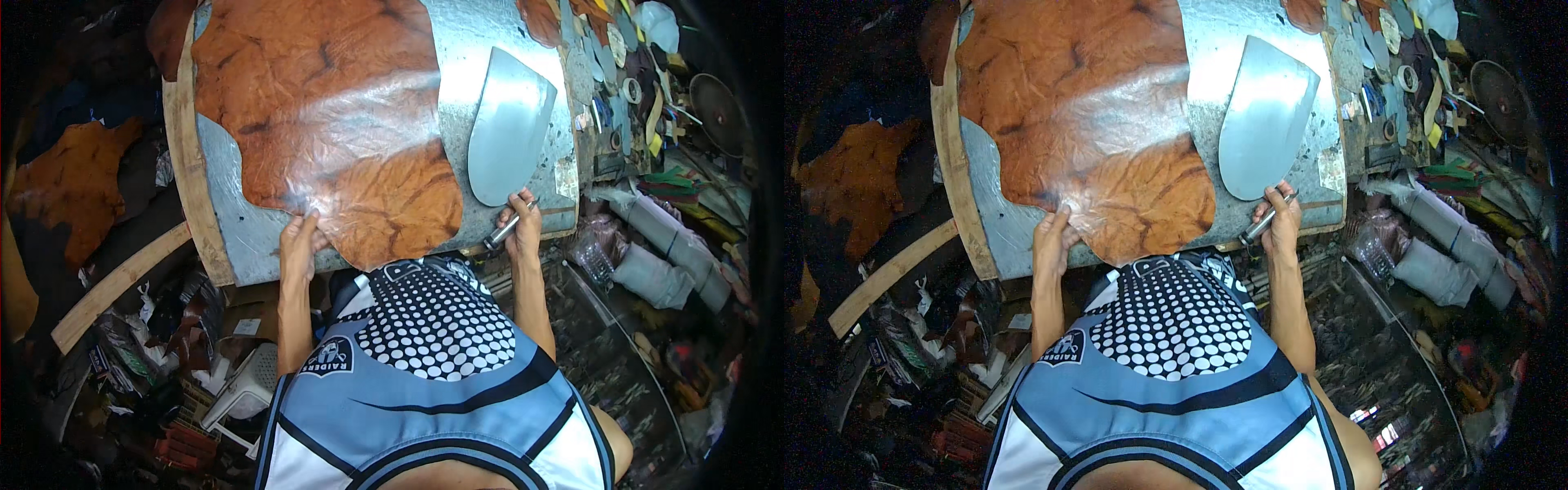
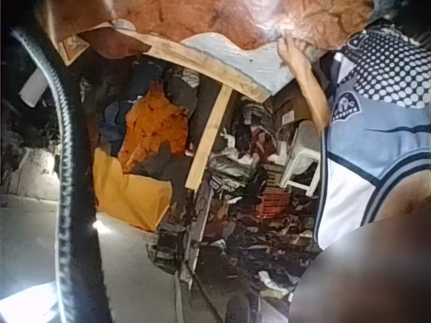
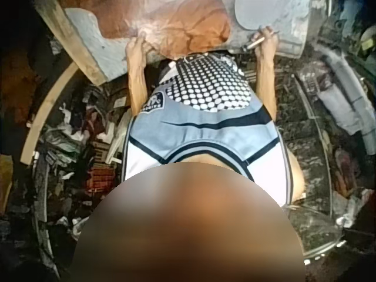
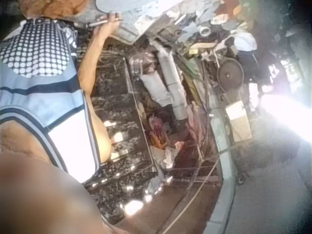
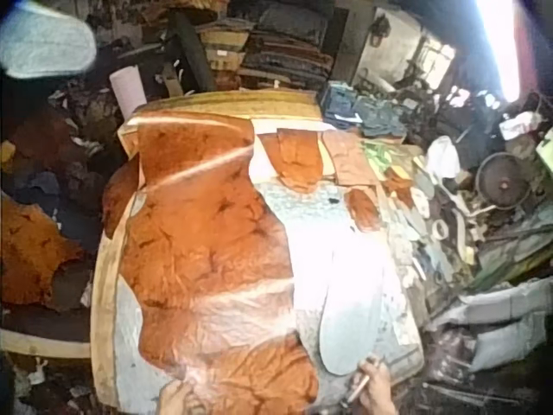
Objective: Cutting out specific shapes from a leather hide using a metal template and a hand knife.
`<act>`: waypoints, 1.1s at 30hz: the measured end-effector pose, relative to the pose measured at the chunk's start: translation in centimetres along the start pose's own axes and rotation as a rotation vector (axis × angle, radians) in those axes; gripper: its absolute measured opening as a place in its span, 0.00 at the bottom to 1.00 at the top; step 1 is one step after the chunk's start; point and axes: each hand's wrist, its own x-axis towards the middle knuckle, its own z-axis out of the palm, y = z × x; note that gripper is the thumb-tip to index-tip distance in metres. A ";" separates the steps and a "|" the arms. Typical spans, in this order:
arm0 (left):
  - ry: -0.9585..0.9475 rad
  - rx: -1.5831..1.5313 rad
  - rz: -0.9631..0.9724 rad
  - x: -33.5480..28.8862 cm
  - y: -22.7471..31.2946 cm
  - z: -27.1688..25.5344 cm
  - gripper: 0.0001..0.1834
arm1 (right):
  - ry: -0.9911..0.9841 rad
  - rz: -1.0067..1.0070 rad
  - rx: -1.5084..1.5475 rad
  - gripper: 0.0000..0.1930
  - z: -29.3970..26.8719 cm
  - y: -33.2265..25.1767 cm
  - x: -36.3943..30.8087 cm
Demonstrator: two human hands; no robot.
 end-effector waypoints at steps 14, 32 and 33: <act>0.119 -0.341 0.215 0.9 1.4 2.3 0.18 | 0.040 0.026 -0.019 0.15 -0.3 0.3 -0.4; 0.358 1.171 0.974 -0.1 7.4 4.3 0.15 | 0.129 0.036 0.009 0.12 0.8 -0.4 -0.8; 0.264 1.316 1.018 2.1 8.2 6.2 0.21 | 0.123 0.026 0.018 0.12 0.5 -0.2 -0.6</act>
